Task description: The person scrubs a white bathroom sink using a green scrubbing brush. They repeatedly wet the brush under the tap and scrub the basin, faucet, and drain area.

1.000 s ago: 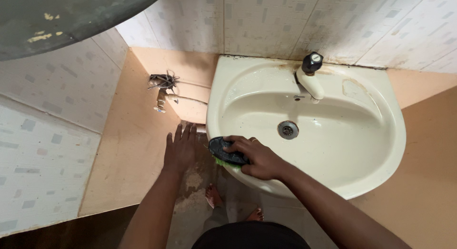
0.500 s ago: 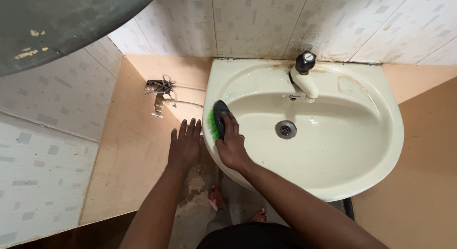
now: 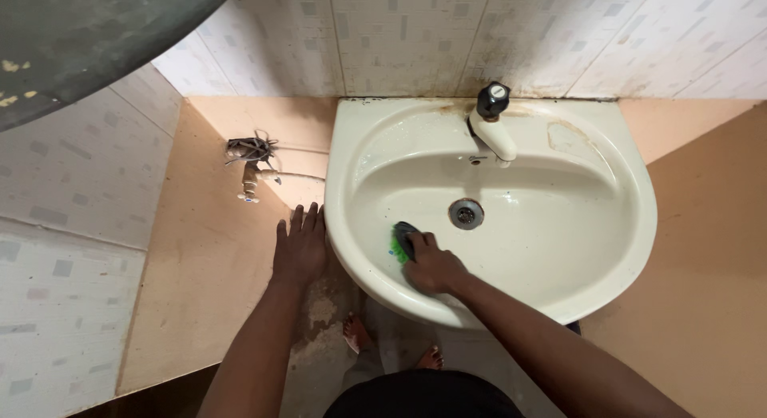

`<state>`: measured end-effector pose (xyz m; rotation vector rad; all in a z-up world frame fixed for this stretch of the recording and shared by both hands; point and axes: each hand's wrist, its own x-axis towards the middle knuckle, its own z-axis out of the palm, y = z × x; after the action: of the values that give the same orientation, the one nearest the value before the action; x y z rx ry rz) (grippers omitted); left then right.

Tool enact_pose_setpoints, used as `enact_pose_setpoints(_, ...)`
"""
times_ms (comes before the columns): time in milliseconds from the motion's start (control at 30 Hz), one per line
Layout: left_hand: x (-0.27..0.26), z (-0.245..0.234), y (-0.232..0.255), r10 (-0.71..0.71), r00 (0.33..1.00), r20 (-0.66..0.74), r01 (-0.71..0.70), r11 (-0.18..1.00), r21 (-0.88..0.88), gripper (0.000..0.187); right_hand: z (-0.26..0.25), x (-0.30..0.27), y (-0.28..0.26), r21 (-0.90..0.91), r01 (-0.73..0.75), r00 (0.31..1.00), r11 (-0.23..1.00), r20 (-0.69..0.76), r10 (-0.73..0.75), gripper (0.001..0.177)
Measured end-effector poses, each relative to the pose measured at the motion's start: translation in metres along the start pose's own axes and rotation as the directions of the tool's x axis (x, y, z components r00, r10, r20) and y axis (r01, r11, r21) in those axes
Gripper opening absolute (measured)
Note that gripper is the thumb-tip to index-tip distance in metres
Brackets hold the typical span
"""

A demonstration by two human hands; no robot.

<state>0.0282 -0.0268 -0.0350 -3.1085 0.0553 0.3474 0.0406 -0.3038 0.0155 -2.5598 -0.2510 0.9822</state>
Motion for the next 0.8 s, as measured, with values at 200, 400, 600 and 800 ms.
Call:
enact_pose_setpoints(200, -0.004, 0.01, -0.002, 0.029, 0.999, -0.04, -0.027, 0.999, 0.045, 0.063, -0.005, -0.008, -0.026, 0.136, 0.241, 0.967, 0.961, 0.051, -0.25, 0.078)
enact_pose_setpoints(400, -0.001, 0.009, -0.007, 0.047, 0.995, -0.09, -0.045, 0.999, 0.027, 0.064, -0.023, -0.012, 0.013, -0.359, 0.042, 0.989, 0.932, 0.146, 0.012, 0.078)
enact_pose_setpoints(600, 0.001, 0.012, -0.013, 0.045, 0.993, -0.105, -0.042, 0.999, 0.024, 0.06, -0.023, -0.005, 0.0, -0.257, 0.082, 0.976, 0.963, 0.216, -0.026, 0.088)
enact_pose_setpoints(800, 0.0, 0.007, -0.007, 0.047, 0.998, -0.029, -0.045, 0.998, 0.053, 0.065, -0.014, 0.009, 0.004, 0.359, 0.186, 0.94, 0.915, 0.206, -0.272, 0.087)
